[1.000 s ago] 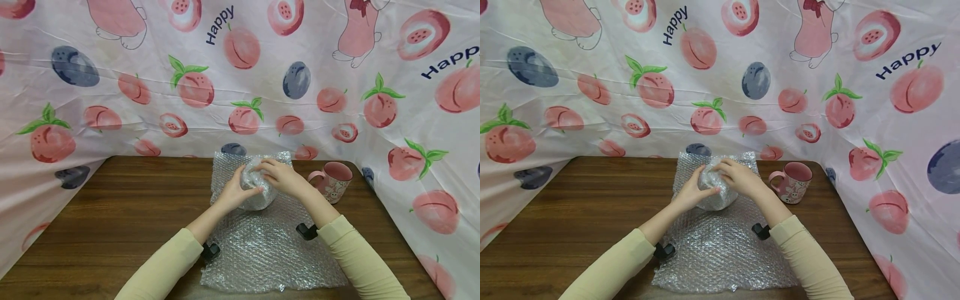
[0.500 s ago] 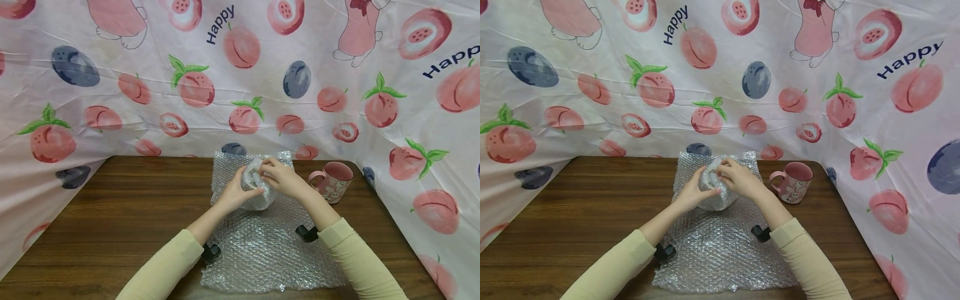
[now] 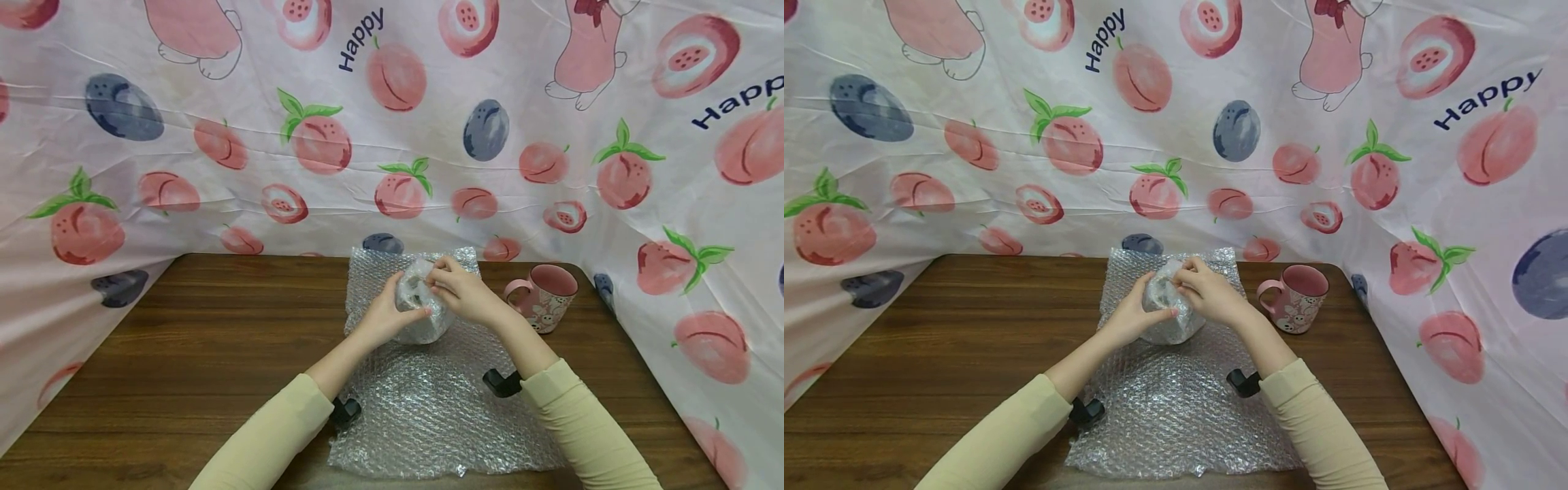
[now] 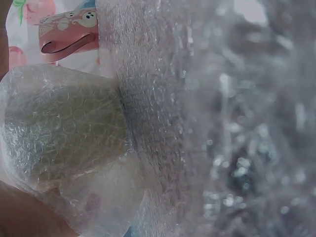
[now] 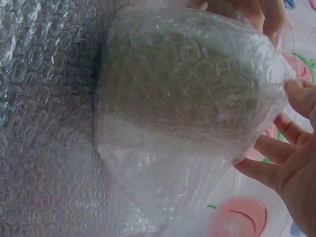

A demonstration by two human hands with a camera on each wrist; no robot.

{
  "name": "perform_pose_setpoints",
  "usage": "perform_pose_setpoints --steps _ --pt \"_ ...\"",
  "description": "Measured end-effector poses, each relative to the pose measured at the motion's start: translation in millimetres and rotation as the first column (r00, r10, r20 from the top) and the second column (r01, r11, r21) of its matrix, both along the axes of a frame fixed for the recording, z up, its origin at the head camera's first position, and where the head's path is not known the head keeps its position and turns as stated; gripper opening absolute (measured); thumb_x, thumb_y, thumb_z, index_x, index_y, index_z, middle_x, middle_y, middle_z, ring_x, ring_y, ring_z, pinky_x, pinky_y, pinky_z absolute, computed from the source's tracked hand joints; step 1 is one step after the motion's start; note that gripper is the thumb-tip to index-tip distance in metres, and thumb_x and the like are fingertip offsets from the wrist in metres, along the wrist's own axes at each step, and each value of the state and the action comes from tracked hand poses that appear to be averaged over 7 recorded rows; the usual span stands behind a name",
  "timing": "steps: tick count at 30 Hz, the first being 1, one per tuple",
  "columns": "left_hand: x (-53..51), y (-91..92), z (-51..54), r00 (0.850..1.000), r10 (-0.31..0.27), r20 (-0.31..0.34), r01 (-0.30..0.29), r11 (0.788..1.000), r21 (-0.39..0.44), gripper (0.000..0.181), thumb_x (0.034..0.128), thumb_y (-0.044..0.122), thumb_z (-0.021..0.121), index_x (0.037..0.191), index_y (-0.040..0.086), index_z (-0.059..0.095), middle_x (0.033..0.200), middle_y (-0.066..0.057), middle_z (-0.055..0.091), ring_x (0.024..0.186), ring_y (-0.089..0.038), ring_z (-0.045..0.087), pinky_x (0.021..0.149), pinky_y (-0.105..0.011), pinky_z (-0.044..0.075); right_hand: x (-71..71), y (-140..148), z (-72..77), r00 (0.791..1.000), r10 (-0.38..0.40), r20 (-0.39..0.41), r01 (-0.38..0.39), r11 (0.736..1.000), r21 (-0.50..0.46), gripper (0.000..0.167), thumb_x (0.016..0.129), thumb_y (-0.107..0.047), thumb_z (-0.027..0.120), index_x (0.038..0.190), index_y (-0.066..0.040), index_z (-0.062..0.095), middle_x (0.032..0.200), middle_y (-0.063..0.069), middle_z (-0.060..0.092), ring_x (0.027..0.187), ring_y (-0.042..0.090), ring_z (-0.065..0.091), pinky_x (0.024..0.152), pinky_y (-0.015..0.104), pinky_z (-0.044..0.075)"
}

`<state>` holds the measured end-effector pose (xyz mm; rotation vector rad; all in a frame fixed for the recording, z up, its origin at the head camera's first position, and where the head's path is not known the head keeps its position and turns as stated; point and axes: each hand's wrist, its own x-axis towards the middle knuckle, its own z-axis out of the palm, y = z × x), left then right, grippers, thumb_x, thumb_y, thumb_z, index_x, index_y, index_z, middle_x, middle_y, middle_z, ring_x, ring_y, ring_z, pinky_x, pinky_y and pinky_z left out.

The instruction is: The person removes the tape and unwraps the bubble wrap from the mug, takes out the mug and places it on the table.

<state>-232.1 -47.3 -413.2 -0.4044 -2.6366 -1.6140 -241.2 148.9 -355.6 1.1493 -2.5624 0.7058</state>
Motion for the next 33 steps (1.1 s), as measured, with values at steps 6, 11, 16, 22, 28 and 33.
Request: perform_pose_setpoints --steps 6,11,16,22,28,33 --pt "-0.8 0.7 -0.4 1.0 0.0 0.005 0.0 1.0 -0.014 0.103 0.0763 0.051 0.076 0.153 0.015 0.018 0.146 -0.02 0.037 0.128 -0.039 0.042 0.096 -0.058 0.038 -0.4 3.3 -1.3 0.997 0.0 0.076 0.001 1.0 -0.011 0.008 0.099 -0.012 0.054 0.1 -0.015 0.061 0.11 0.004 0.045 0.076 0.017 0.05 0.065 0.032 0.046" --pt "0.4 1.1 0.9 1.0 -0.003 0.012 0.004 1.0 -0.018 0.102 0.0768 0.051 0.076 0.153 0.015 0.018 0.147 -0.022 0.036 0.127 -0.041 0.041 0.096 -0.058 0.039 0.1 5.7 0.9 0.986 0.003 0.169 0.001 1.0 -0.022 0.008 0.1 -0.015 0.052 0.1 -0.016 0.06 0.109 0.002 0.044 0.08 0.019 0.05 0.066 0.033 0.046" --pt "0.3 1.2 2.2 1.0 -0.011 0.006 0.011 1.0 -0.018 0.101 0.0781 0.048 0.076 0.153 0.014 0.018 0.146 -0.022 0.037 0.126 -0.041 0.043 0.095 -0.057 0.04 0.2 7.0 5.5 0.961 0.021 0.276 -0.006 0.998 -0.055 0.009 0.1 -0.013 0.05 0.101 -0.013 0.06 0.107 0.004 0.042 0.087 0.022 0.05 0.069 0.035 0.046" --pt "-1.6 1.2 3.0 1.0 -0.026 -0.008 0.026 1.0 -0.011 0.098 0.0791 0.043 0.076 0.152 0.012 0.019 0.143 -0.023 0.04 0.124 -0.04 0.045 0.094 -0.056 0.042 -4.6 9.5 8.9 0.926 0.066 0.371 -0.026 0.993 -0.111 0.012 0.101 -0.011 0.048 0.099 -0.008 0.059 0.102 0.007 0.041 0.086 0.023 0.047 0.07 0.035 0.044" --pt "-4.8 -1.3 2.9 0.999 -0.045 -0.015 0.045 0.999 -0.003 0.095 0.0792 0.038 0.077 0.151 0.01 0.022 0.145 -0.023 0.038 0.127 -0.041 0.041 0.098 -0.057 0.037 -9.8 15.8 9.7 0.888 0.153 0.435 -0.008 0.948 -0.318 0.011 0.099 -0.003 0.046 0.093 0.005 0.051 0.097 0.01 0.041 0.094 0.024 0.038 0.08 0.039 0.035" --pt "-9.0 -2.2 1.1 0.999 -0.048 -0.013 0.048 0.999 -0.001 0.093 0.0796 0.038 0.076 0.151 0.011 0.023 0.145 -0.022 0.038 0.128 -0.039 0.041 0.099 -0.057 0.036 -11.8 15.4 6.6 0.89 0.167 0.424 -0.016 0.941 -0.337 0.011 0.098 -0.002 0.047 0.093 0.008 0.05 0.099 0.01 0.042 0.096 0.025 0.039 0.081 0.039 0.036"
